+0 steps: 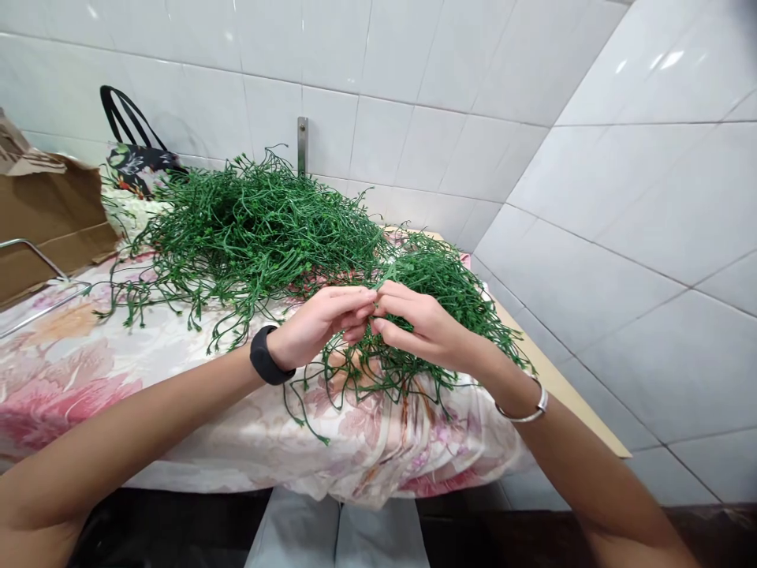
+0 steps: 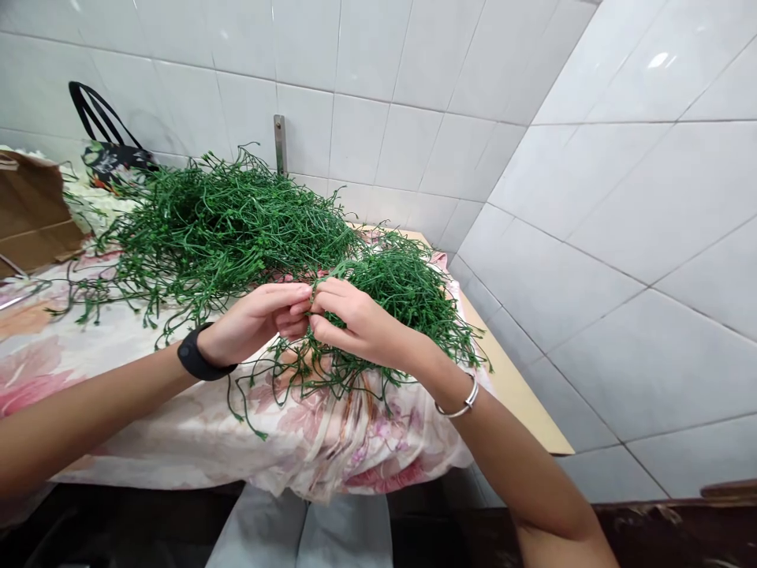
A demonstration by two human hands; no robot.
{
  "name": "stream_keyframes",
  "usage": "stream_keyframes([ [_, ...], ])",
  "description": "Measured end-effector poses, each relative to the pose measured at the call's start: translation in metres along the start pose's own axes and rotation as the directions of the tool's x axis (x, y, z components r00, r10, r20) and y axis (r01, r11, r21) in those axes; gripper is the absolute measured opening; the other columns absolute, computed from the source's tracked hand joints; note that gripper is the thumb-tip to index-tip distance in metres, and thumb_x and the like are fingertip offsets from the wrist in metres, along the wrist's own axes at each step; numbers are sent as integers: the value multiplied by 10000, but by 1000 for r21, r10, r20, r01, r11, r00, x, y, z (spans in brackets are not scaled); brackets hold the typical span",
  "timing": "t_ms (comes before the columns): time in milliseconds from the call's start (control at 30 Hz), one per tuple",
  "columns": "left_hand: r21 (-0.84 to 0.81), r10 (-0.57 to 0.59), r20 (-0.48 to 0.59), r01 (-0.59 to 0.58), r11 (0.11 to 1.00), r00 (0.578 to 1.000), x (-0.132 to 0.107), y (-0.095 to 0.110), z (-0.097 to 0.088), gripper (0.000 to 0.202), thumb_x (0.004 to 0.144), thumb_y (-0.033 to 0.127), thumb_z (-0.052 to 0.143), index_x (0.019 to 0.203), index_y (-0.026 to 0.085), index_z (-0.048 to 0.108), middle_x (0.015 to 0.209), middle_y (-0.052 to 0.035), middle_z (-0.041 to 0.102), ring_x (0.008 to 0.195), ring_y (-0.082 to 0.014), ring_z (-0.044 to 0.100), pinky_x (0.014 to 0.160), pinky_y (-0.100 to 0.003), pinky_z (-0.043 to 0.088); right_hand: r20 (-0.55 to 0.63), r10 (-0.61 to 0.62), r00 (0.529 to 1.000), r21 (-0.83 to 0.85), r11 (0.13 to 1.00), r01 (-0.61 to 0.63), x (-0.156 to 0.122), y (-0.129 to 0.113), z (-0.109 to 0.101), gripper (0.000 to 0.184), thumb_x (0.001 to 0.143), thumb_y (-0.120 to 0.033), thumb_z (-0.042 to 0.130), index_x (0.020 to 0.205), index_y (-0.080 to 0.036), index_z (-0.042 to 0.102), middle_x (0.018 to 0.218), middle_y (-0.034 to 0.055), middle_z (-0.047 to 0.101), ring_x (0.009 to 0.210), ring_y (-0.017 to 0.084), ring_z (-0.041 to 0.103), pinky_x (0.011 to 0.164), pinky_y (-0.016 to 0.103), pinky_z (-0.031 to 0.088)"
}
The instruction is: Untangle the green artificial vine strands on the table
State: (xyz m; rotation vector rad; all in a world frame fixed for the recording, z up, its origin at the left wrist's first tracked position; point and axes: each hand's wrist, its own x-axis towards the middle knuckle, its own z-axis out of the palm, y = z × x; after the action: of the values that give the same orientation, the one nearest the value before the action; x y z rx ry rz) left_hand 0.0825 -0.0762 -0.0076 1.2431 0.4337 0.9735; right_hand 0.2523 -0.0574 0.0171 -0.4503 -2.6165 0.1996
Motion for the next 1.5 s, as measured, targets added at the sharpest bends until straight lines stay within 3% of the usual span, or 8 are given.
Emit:
stream_keyframes([
  [200,-67,8,34,-6,998,999,2,2,-6,340,845,277,422,540,161,324,481,65,164,425,-57,308,484,-221,266,8,-1,1000,195,981,0,1,2,-4,177,863,-214,354,724,-173,454,764,35,491,778,119,437,777,295,394],
  [367,6,51,-14,-51,999,999,0,12,-3,348,824,299,440,523,162,334,469,55,229,409,-60,335,469,-235,266,-70,-7,998,308,951,28,0,-1,-8,132,831,-225,423,734,-173,496,769,32,543,822,131,487,834,338,391],
  [533,11,237,-164,-239,971,957,-3,36,-5,364,799,313,438,480,172,337,500,26,285,491,-89,401,489,-247,325,-210,116,971,472,882,-4,-6,7,-15,184,808,-247,447,684,-163,553,709,25,555,701,126,532,676,304,433],
  [767,47,451,-328,-463,885,830,-10,67,-33,422,813,412,422,461,189,360,526,-3,336,564,-101,410,482,-250,323,-469,295,832,142,955,-259,-4,22,-25,159,790,-207,473,707,-183,606,775,24,592,790,132,542,790,320,414],
  [933,56,468,-311,-476,878,827,-7,67,-51,405,788,400,446,443,197,388,519,-5,375,559,-111,421,516,-281,316,-538,284,794,-191,876,-443,-3,35,-23,122,731,-228,537,658,-192,628,823,33,624,875,182,563,849,389,373],
  [1167,59,413,-228,-411,910,882,-6,58,-46,411,762,335,401,409,174,268,476,4,306,503,-109,410,482,-260,359,-659,304,687,-266,761,-592,-4,42,-20,128,727,-247,531,776,-194,637,902,44,630,921,223,559,831,440,362],
  [1300,89,357,-60,-351,932,932,-7,51,-42,380,727,309,335,400,158,213,460,9,257,476,-99,382,468,-250,351,-616,185,766,-219,893,-393,-3,30,-20,230,768,-217,500,987,-214,571,955,36,602,905,176,567,842,376,424],
  [1500,309,228,211,-286,907,951,-5,37,-41,348,712,265,407,412,162,265,491,-4,346,537,-112,395,537,-282,338,-393,-17,920,-159,986,-49,-2,15,-9,715,793,-143,471,1367,-309,78,1260,29,478,875,124,582,891,332,458],
])
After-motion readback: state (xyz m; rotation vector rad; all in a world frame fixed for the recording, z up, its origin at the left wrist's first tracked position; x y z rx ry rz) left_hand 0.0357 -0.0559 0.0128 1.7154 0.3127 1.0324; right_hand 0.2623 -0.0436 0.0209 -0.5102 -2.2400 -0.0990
